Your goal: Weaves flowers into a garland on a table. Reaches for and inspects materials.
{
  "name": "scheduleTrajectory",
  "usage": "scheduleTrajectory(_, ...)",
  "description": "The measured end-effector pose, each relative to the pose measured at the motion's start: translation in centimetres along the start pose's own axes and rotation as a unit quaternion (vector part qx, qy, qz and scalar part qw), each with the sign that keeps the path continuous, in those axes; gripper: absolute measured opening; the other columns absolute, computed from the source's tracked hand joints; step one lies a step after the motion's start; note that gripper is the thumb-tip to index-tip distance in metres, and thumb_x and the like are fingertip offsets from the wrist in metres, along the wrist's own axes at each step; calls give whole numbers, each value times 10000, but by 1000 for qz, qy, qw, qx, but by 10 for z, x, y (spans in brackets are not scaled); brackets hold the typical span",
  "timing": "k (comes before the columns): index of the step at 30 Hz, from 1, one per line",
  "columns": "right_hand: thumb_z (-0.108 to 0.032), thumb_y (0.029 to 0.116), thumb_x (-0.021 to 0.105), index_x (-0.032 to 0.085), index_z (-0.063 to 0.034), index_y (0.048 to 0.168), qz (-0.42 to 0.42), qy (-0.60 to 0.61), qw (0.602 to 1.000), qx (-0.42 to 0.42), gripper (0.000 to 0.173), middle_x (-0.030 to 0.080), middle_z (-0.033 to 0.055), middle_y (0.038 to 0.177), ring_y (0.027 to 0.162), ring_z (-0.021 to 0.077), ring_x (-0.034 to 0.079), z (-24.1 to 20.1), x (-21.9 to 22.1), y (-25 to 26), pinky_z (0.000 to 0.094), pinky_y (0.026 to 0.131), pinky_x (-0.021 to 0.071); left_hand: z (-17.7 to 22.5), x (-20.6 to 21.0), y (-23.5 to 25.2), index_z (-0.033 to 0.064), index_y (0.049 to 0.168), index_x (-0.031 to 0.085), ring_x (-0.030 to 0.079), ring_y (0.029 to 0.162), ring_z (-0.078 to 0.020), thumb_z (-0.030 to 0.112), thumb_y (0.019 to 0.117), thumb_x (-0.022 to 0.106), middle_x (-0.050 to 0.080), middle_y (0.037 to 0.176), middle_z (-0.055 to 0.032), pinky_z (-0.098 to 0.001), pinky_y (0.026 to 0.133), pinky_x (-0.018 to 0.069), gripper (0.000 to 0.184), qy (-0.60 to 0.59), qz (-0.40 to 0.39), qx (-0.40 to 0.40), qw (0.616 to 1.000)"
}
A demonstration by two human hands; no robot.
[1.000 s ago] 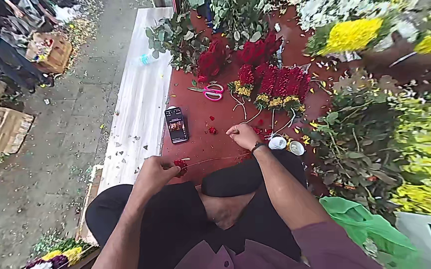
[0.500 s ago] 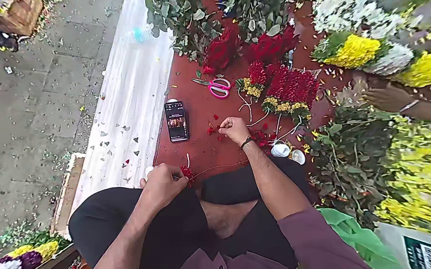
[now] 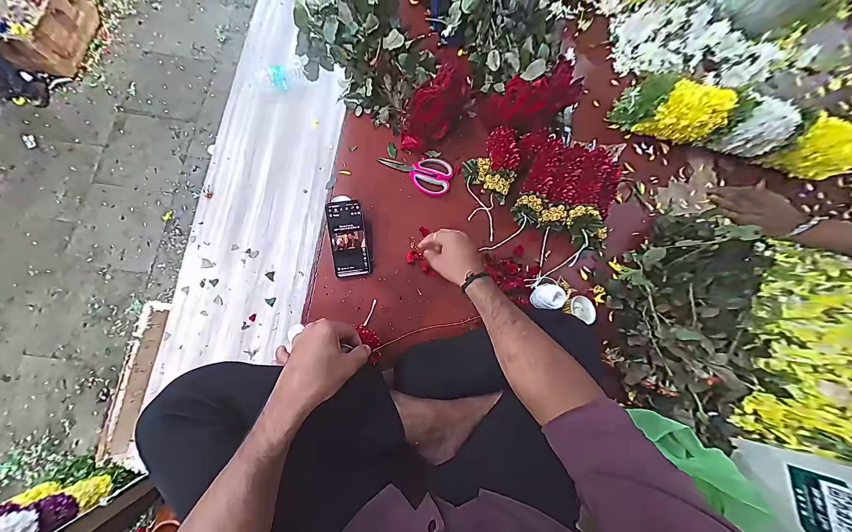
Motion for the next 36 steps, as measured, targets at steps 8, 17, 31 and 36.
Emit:
scheduleTrajectory(8, -176, 954, 639, 788, -176, 1025, 24, 104, 990, -92, 166, 720, -5, 1114, 1087, 163, 649, -6, 33, 26, 423, 992, 527, -6, 3, 5, 231, 845, 763, 673, 740, -125, 413, 901, 691, 710, 775, 57, -483, 734, 558, 203, -4, -16, -9, 1000)
scheduleTrajectory(17, -128, 949, 613, 783, -174, 1073, 19, 120, 992, -36, 216, 737, 14, 1075, 1038, 167, 681, -4, 20, 15, 436, 959, 551, 1, 3, 2, 234, 836, 762, 660, 724, -118, 414, 897, 696, 702, 767, 63, -467, 709, 549, 201, 3, -8, 11, 1000)
scheduleTrajectory(31, -226, 882, 718, 763, -187, 963, -31, 58, 997, -42, 100, 739, 3, 959, 956, 197, 695, -17, 43, 29, 528, 885, 551, -4, 5, 10, 232, 820, 756, 656, 694, -111, 417, 900, 696, 697, 738, 66, -461, 686, 551, 211, 5, -14, 3, 1000)
scheduleTrajectory(36, -61, 880, 749, 757, -55, 1001, -13, 332, 943, -36, 121, 757, 67, 891, 786, 147, 725, -28, 9, 6, 369, 771, 624, -4, 3, 6, 218, 834, 761, 661, 706, -134, 415, 900, 701, 698, 741, 48, -483, 696, 548, 217, -2, -12, 9, 1000)
Point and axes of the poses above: each hand's wrist, its own y-axis towards the middle knuckle, its own x-axis out of the palm, z = x × y, the point moved 7 cm from there along y, towards the middle knuckle
